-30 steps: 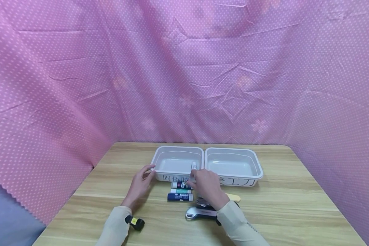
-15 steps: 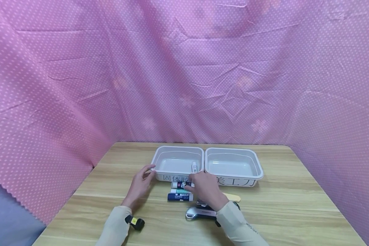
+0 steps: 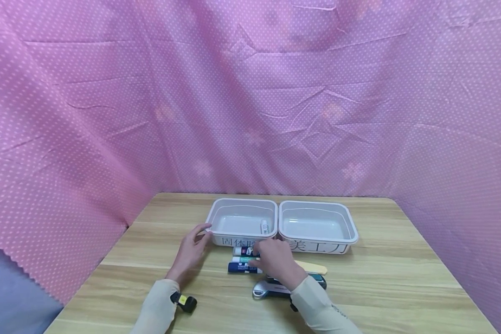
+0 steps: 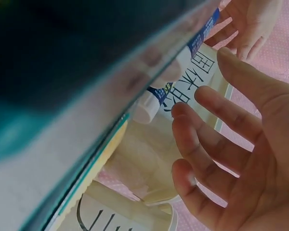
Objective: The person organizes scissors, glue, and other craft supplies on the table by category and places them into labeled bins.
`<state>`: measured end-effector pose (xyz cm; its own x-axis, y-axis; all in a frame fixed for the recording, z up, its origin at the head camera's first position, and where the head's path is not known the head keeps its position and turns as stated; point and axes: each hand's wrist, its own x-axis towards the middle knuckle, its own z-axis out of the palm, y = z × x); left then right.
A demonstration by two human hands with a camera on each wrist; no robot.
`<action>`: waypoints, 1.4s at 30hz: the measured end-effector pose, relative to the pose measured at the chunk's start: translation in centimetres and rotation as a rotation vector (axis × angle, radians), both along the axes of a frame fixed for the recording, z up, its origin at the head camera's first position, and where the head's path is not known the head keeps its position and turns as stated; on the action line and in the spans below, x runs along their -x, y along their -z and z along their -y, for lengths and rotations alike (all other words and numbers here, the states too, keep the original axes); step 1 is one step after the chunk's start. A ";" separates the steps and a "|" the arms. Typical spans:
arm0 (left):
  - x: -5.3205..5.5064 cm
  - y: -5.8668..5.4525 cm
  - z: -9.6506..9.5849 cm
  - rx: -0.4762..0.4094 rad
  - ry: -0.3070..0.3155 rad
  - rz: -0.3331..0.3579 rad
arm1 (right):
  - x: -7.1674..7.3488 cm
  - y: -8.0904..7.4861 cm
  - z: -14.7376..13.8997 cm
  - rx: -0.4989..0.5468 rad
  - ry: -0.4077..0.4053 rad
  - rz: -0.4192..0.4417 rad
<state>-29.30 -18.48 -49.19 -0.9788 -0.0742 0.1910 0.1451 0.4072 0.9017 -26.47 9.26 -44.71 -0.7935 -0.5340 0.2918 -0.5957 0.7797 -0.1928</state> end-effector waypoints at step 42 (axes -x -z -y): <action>0.1 0.0 0.1 -0.004 -0.001 0.015 | -0.4 0.7 0.5 -0.110 0.001 0.156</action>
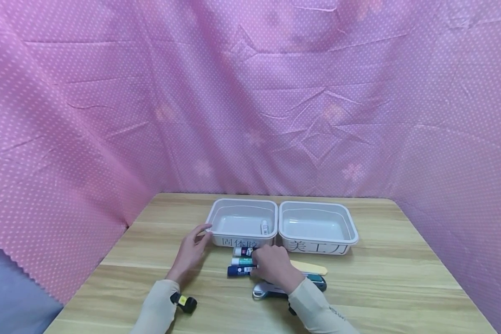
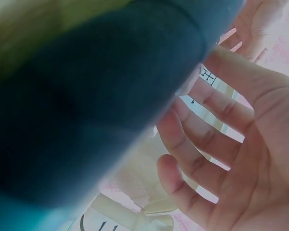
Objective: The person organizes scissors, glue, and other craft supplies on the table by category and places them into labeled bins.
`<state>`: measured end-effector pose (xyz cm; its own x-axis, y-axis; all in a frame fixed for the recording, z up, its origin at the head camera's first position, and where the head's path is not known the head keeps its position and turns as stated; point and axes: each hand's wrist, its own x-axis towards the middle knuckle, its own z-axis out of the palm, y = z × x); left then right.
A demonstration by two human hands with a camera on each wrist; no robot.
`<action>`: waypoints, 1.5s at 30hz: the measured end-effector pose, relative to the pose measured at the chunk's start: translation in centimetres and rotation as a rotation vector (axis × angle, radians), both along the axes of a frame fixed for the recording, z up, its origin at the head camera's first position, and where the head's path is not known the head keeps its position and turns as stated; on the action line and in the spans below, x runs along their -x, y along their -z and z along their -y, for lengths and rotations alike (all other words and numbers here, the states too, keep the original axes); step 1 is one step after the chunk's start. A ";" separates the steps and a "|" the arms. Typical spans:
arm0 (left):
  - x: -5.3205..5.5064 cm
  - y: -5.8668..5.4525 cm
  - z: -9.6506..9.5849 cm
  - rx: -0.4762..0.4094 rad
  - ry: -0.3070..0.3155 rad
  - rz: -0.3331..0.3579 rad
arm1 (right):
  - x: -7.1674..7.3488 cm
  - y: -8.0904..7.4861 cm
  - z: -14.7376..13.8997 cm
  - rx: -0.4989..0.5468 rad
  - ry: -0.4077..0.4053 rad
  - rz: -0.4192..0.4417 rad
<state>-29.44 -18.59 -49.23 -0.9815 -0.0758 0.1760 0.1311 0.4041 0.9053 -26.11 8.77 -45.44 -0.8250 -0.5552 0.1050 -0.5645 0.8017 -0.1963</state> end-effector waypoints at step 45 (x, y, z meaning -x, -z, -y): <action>-0.6 -0.2 -0.3 -0.002 -0.009 -0.044 | -0.4 0.4 0.1 -0.022 -0.052 -0.003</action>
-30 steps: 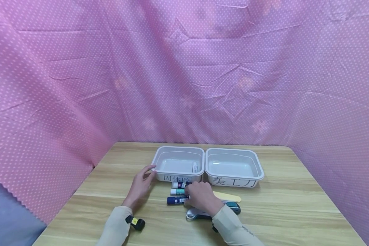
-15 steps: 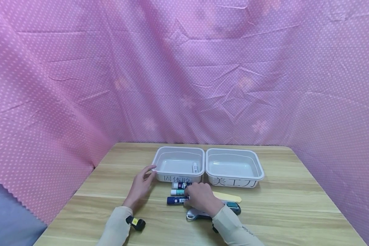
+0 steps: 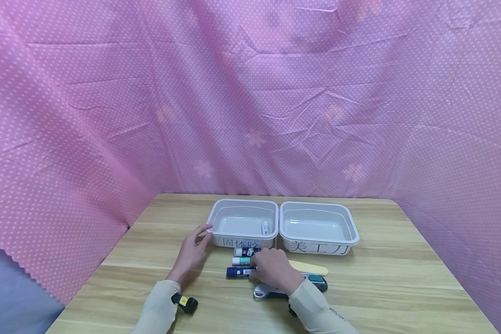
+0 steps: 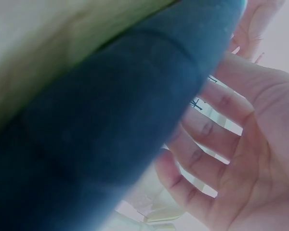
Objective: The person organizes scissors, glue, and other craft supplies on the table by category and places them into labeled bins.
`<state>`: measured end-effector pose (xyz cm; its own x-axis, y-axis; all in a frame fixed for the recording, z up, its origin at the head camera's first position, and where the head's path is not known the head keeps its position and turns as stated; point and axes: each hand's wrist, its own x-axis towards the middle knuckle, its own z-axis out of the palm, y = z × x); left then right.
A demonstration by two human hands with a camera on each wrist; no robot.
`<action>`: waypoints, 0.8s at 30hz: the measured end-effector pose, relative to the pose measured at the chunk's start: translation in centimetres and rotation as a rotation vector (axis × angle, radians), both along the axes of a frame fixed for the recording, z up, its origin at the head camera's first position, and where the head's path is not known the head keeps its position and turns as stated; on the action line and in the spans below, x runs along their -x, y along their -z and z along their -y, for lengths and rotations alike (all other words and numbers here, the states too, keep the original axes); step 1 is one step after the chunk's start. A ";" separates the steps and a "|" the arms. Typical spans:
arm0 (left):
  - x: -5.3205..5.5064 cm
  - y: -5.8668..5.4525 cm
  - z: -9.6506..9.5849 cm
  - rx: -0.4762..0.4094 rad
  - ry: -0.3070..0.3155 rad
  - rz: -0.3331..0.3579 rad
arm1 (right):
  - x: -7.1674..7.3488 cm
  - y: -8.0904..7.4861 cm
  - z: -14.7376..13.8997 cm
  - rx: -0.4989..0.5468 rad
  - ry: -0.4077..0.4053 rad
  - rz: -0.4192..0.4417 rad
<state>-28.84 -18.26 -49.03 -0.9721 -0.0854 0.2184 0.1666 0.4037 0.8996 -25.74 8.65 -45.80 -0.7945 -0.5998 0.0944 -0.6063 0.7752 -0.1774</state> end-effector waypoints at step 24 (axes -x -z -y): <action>0.0 0.2 0.0 0.000 0.006 -0.002 | 0.3 -0.2 -0.3 0.052 -0.005 0.004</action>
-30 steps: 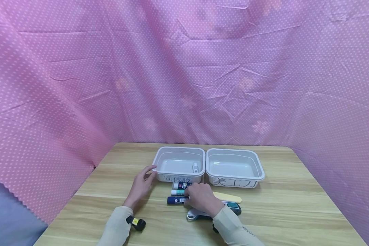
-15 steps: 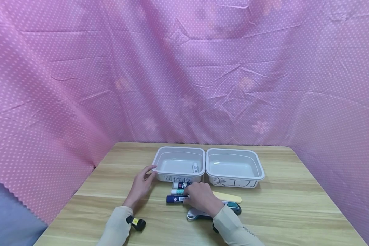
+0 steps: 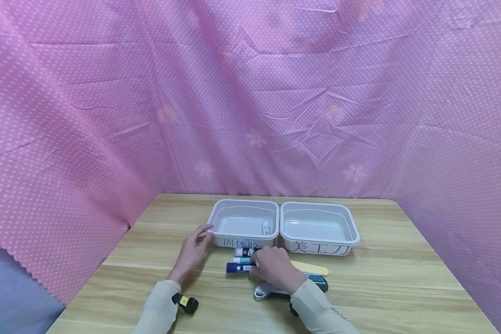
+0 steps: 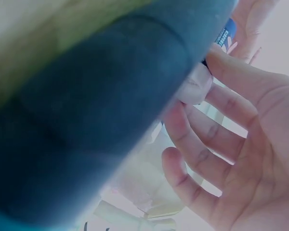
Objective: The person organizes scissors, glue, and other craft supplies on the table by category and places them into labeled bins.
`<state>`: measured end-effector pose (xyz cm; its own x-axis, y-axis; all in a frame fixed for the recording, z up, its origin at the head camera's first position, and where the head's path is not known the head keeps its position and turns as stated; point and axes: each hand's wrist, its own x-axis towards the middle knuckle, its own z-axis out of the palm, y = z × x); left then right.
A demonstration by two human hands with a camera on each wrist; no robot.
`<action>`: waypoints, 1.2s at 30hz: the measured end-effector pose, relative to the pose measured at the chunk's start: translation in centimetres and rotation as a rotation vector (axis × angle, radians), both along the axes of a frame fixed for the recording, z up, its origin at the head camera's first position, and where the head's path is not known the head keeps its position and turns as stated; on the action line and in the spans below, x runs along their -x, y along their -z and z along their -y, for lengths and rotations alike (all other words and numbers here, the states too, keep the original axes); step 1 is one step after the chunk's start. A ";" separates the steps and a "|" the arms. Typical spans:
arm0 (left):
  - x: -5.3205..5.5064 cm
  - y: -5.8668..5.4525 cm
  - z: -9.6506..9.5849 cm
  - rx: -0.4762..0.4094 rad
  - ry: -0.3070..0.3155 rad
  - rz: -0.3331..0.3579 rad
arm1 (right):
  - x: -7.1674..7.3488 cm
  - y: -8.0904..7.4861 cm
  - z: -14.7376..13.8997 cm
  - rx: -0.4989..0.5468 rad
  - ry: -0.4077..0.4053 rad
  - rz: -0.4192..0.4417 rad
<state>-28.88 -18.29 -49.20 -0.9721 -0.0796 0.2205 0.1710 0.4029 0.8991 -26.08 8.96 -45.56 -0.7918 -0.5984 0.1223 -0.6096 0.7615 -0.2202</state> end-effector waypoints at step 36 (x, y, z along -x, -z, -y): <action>-0.2 -0.1 -0.1 0.006 -0.010 -0.023 | 0.2 -1.0 -0.6 0.198 -0.033 -0.089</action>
